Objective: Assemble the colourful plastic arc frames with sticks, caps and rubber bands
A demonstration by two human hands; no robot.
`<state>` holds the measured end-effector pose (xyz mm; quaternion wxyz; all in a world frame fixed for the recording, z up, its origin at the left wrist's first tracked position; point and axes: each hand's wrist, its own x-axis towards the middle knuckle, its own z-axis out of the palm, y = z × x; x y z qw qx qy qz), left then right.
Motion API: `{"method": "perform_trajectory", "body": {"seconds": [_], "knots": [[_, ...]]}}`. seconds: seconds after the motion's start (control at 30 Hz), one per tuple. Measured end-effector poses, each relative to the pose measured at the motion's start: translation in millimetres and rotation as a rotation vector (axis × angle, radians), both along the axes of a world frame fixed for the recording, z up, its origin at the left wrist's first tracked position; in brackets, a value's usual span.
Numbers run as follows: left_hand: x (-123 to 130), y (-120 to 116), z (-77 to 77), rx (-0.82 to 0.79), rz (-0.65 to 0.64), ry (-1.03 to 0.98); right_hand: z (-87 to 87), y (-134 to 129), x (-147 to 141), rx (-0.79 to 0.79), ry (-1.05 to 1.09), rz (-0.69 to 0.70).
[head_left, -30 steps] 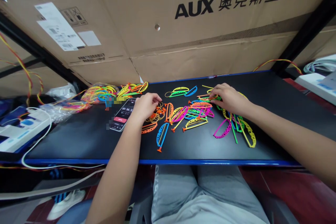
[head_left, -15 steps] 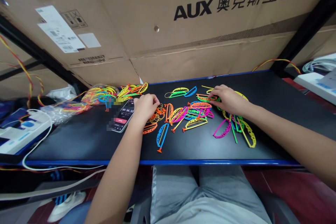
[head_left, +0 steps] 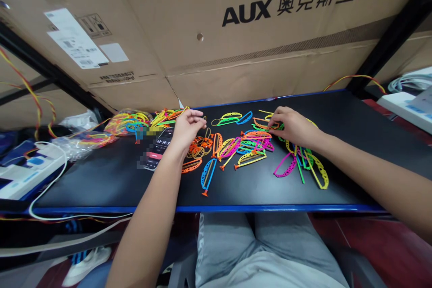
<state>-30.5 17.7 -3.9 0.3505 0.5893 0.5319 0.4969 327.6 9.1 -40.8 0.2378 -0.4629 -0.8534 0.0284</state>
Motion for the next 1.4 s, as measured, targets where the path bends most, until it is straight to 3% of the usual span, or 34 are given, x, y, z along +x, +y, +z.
{"method": "perform_trajectory", "body": {"seconds": [0.13,0.27,0.6,0.73,0.93,1.03,1.13,1.23,1.4], "knots": [[8.5,-5.1,9.0,-0.119,-0.08,-0.402,1.9,-0.7,-0.6,0.006,0.002,0.007],[8.5,-7.4,14.9,-0.154,-0.143,-0.574,4.1,-1.4,-2.2,0.019,0.013,0.017],[3.4,-8.6,15.3,0.001,-0.086,-0.399,7.4,-5.3,-6.4,0.058,0.106,0.051],[6.0,-12.3,14.0,0.037,-0.127,-0.325,9.8,-8.1,-7.9,0.076,0.153,0.022],[7.9,-13.6,12.3,0.061,-0.164,-0.324,27.0,-20.5,-14.3,0.194,0.282,0.022],[7.7,-12.6,11.8,0.085,-0.218,-0.344,40.4,-36.4,-24.1,0.267,0.349,0.126],[7.9,-10.6,10.4,0.118,-0.264,-0.351,48.2,-59.9,-38.4,0.355,0.357,0.402],[9.0,-7.8,8.5,0.162,-0.229,-0.376,46.8,-84.8,-53.5,0.313,0.213,0.64],[7.8,-1.2,6.0,0.266,-0.063,-0.406,34.1,-101.1,-67.7,0.296,0.027,0.727]]}}
